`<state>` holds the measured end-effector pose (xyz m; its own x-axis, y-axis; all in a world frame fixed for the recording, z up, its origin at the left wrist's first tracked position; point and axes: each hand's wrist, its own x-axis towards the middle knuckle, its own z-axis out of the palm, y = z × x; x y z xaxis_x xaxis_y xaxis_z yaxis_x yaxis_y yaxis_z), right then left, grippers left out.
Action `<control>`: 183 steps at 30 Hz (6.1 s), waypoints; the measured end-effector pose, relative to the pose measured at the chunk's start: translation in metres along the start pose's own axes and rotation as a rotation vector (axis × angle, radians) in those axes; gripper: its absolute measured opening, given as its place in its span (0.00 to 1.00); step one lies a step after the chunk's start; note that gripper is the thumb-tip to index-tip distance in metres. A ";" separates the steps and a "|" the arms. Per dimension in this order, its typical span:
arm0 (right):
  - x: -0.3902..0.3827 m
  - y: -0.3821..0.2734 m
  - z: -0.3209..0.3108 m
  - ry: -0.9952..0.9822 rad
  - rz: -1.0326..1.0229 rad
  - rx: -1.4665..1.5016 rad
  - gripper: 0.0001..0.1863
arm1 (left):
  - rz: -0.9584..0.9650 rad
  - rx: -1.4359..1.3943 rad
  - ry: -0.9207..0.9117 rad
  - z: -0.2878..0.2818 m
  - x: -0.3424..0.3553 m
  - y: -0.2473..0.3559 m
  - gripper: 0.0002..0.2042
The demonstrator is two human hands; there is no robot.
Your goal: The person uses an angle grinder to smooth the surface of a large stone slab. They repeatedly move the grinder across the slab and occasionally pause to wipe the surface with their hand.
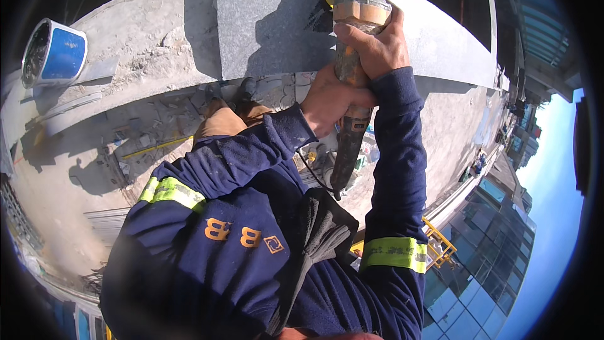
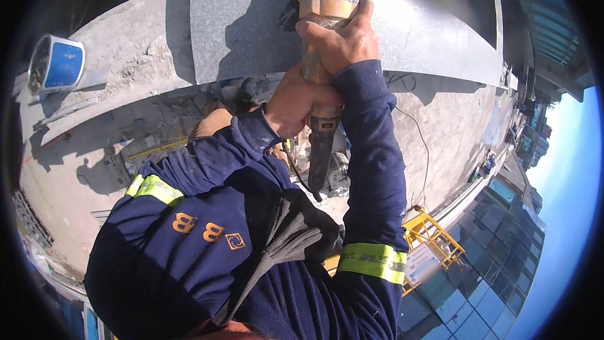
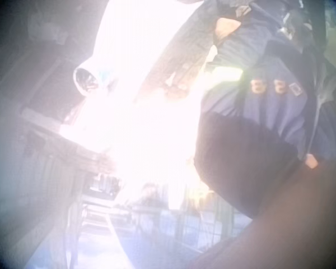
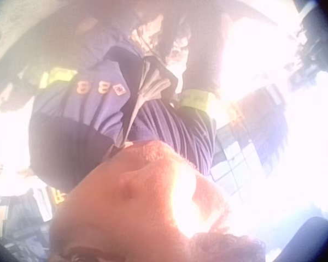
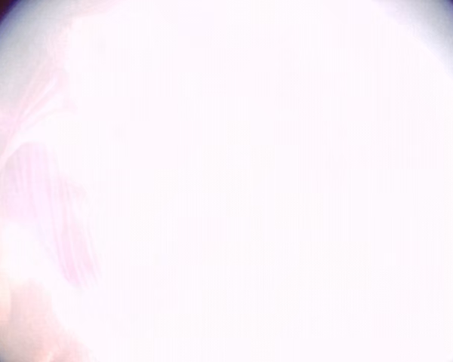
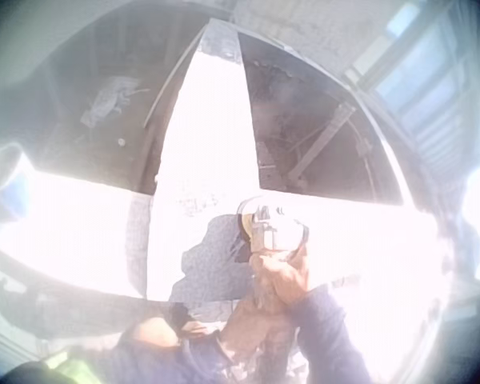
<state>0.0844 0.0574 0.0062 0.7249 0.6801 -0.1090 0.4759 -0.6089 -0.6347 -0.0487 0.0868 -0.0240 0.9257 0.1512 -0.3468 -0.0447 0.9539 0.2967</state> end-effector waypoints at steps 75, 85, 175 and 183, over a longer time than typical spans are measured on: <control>-0.037 0.070 -0.058 0.450 0.333 0.082 0.53 | -0.016 0.507 -0.112 0.010 0.070 -0.067 0.35; -0.050 0.034 -0.061 0.381 0.142 0.252 0.54 | 0.091 0.703 -0.010 0.026 0.034 -0.067 0.36; 0.021 0.026 -0.045 0.193 0.272 -0.387 0.48 | -0.022 0.106 -0.051 0.023 0.055 -0.037 0.17; 0.025 0.029 -0.044 0.228 0.266 -0.413 0.45 | -0.039 0.161 -0.093 0.015 0.070 -0.042 0.14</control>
<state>0.1388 0.0384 0.0188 0.9151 0.4023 -0.0268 0.3837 -0.8893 -0.2488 0.0236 0.0529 -0.0471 0.9567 0.0834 -0.2788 0.0454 0.9035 0.4262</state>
